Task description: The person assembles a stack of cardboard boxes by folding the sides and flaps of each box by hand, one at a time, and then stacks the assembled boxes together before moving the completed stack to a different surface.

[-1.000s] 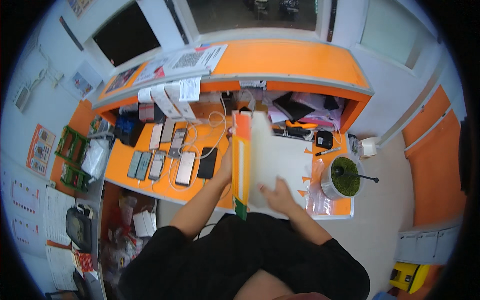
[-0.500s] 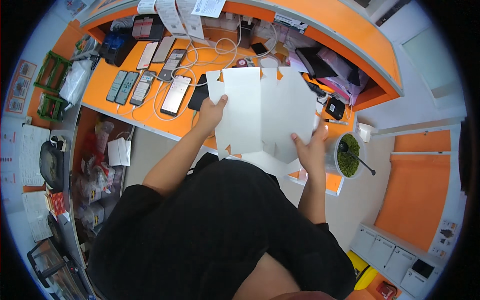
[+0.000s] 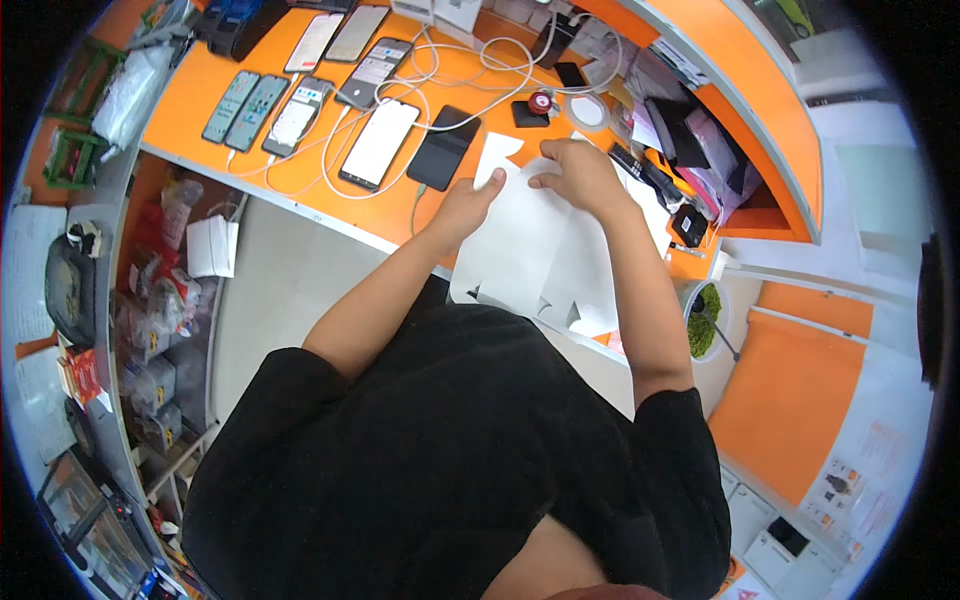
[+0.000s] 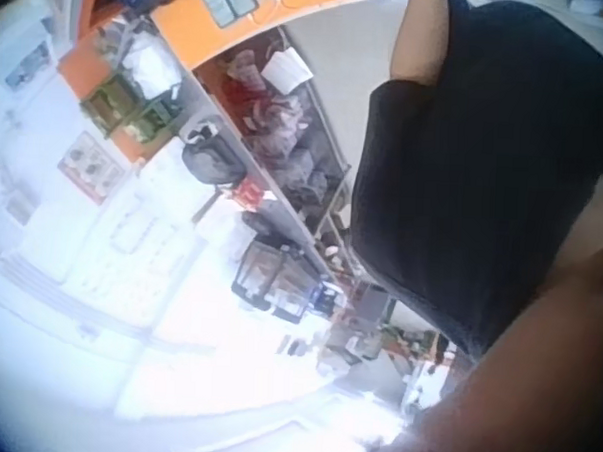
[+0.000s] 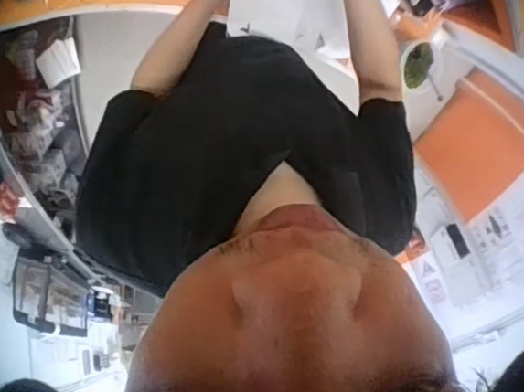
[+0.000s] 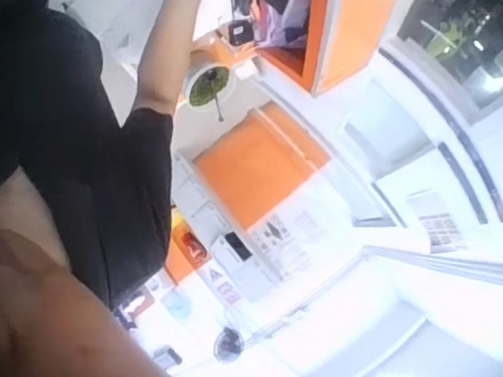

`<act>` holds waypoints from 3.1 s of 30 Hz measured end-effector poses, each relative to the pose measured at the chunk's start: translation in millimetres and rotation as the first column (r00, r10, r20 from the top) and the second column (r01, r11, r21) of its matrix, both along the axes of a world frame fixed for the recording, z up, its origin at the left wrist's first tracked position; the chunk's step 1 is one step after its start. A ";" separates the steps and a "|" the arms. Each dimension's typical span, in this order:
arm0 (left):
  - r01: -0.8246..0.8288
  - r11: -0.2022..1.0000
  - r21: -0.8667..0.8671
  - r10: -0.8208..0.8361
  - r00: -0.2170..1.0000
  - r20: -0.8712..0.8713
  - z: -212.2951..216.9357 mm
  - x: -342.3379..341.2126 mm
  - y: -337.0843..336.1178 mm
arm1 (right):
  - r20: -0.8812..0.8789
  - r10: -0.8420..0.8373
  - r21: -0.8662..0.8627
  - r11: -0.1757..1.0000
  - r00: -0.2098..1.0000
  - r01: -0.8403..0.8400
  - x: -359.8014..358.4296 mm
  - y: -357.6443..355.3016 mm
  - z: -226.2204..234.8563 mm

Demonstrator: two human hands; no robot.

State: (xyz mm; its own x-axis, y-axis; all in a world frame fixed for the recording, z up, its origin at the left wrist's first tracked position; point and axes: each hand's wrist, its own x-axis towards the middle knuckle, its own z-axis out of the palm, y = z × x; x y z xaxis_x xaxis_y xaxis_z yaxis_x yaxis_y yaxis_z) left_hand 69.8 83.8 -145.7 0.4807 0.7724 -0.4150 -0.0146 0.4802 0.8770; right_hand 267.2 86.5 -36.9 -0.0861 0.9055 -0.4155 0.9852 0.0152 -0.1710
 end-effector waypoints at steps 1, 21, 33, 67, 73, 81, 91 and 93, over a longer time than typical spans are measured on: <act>-0.017 1.000 -0.004 0.016 0.993 -0.121 17.8 -0.4 -0.9 | -0.009 -0.037 0.144 0.989 0.999 0.037 -4.0 -17.8 -10.5; 0.335 0.826 0.453 -0.366 0.930 -0.020 16.8 19.0 -17.9 | -0.197 -0.473 0.514 0.696 0.859 0.501 -21.1 -102.9 -37.6; 0.306 0.949 0.071 -0.302 0.951 -0.065 -4.3 23.3 35.5 | -0.211 -0.292 0.716 0.603 0.933 0.351 -15.8 -74.6 -47.4; 0.535 0.441 0.720 -0.025 0.810 -0.587 -30.4 -12.7 -82.9 | -0.023 0.006 0.562 0.827 1.000 0.008 -9.9 -162.1 -143.0; 0.512 0.346 0.786 0.278 0.744 -0.607 -29.1 -14.6 -104.5 | 0.049 -0.060 0.578 0.816 0.997 0.021 -12.2 -163.9 -155.4; 0.258 0.727 0.636 0.029 0.914 -0.405 2.9 -53.6 -110.1 | -0.121 -0.124 0.535 0.827 0.985 0.170 -5.6 -164.5 -159.5; 0.614 0.209 0.761 0.008 0.777 -0.629 -37.9 -84.1 -87.7 | -0.232 -0.063 0.571 0.799 0.971 0.188 -2.7 -170.0 -157.2; 0.640 0.312 0.702 0.047 0.727 -0.685 -31.6 -75.4 -88.2 | -0.281 0.000 0.585 0.792 0.960 0.172 0.8 -177.7 -155.6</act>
State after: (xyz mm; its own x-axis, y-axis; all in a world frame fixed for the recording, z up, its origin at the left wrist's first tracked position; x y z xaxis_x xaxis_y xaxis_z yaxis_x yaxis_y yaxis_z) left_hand -5.6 -4.4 -177.3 0.7419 0.6575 0.1316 0.5134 -0.6832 0.5194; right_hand 268.1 -91.1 -192.5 -0.0196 0.9710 0.2383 0.9099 0.1161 -0.3982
